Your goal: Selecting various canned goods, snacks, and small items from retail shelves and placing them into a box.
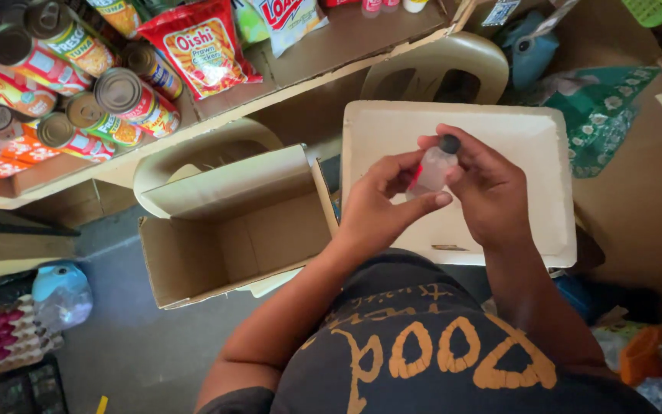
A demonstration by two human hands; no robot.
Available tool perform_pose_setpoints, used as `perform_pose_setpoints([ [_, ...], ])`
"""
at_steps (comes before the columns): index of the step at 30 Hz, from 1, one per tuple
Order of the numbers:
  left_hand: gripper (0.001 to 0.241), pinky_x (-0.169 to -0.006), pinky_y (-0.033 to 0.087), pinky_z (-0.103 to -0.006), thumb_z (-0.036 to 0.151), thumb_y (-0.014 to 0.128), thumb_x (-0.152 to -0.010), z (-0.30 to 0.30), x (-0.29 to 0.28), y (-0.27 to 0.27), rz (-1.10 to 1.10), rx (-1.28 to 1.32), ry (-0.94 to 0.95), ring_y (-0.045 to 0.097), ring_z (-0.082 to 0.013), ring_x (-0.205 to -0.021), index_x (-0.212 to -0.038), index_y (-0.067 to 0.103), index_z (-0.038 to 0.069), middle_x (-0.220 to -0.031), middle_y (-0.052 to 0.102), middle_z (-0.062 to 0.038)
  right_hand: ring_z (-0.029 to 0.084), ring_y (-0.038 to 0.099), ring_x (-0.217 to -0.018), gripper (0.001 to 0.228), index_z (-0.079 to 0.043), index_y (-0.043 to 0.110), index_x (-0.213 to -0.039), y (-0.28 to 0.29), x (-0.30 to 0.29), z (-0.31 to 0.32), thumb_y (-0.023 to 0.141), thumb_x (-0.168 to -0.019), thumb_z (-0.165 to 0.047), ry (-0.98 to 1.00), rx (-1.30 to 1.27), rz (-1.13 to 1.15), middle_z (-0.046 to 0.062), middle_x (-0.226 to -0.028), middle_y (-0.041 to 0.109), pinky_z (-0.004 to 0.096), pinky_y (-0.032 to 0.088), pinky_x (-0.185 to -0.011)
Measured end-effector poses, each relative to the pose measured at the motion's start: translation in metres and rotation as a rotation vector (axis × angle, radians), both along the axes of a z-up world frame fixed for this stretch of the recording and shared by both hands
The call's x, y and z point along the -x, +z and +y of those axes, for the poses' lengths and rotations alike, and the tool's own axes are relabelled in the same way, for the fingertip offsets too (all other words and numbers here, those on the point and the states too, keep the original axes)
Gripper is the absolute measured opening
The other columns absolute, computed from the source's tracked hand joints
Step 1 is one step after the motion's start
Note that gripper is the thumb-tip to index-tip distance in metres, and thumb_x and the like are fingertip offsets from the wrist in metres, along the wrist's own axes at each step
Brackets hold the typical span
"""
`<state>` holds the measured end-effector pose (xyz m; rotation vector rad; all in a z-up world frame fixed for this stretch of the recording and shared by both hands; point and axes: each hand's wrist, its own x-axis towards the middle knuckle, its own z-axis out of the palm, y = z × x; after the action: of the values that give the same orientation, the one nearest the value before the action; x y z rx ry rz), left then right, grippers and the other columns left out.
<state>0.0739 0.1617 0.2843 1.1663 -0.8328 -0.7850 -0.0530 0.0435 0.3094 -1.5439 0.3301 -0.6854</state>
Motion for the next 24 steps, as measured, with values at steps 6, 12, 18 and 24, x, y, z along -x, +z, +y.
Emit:
perform_pose_setpoints([
  [6,0.045,-0.093,0.057,-0.0336,0.032,0.05,-0.112,0.004,-0.019,0.005,0.35,0.044,-0.483,0.07,-0.0208,-0.112,-0.14,0.054,-0.003,-0.124,0.07,-0.011,0.026,0.063,-0.125,0.05,0.003,0.051,-0.151,-0.004,0.008,-0.004,0.063,-0.11,-0.022,0.112,-0.273,-0.156,0.022,-0.144,0.063,0.038,0.055,-0.103],
  [12,0.043,-0.093,0.058,-0.0344,0.032,0.053,-0.112,0.009,-0.017,0.003,0.602,0.068,-0.59,0.07,-0.0211,-0.112,-0.138,0.057,-0.002,-0.122,0.07,-0.011,0.03,0.063,-0.132,0.052,0.004,0.05,-0.149,0.001,0.005,-0.004,0.06,-0.11,-0.029,0.193,-0.413,-0.195,0.023,-0.142,0.063,0.043,0.055,-0.109],
  [18,0.055,-0.081,0.056,-0.0319,0.014,0.081,-0.092,0.002,-0.012,0.003,0.349,-0.06,-0.165,0.066,-0.0166,-0.094,-0.136,0.054,-0.004,-0.116,0.067,-0.01,0.028,0.065,-0.126,0.048,0.006,0.053,-0.145,0.0,-0.005,0.003,0.06,-0.111,-0.027,0.034,-0.097,-0.046,0.02,-0.137,0.065,0.043,0.054,-0.111],
  [24,0.054,-0.077,0.059,-0.0309,0.021,0.074,-0.094,0.008,-0.021,0.019,0.395,-0.02,-0.323,0.07,-0.013,-0.097,-0.138,0.052,-0.001,-0.115,0.068,-0.007,0.022,0.064,-0.122,0.057,0.004,0.05,-0.153,0.0,-0.007,0.002,0.055,-0.111,-0.035,0.101,-0.115,-0.041,0.018,-0.139,0.066,0.036,0.053,-0.105],
])
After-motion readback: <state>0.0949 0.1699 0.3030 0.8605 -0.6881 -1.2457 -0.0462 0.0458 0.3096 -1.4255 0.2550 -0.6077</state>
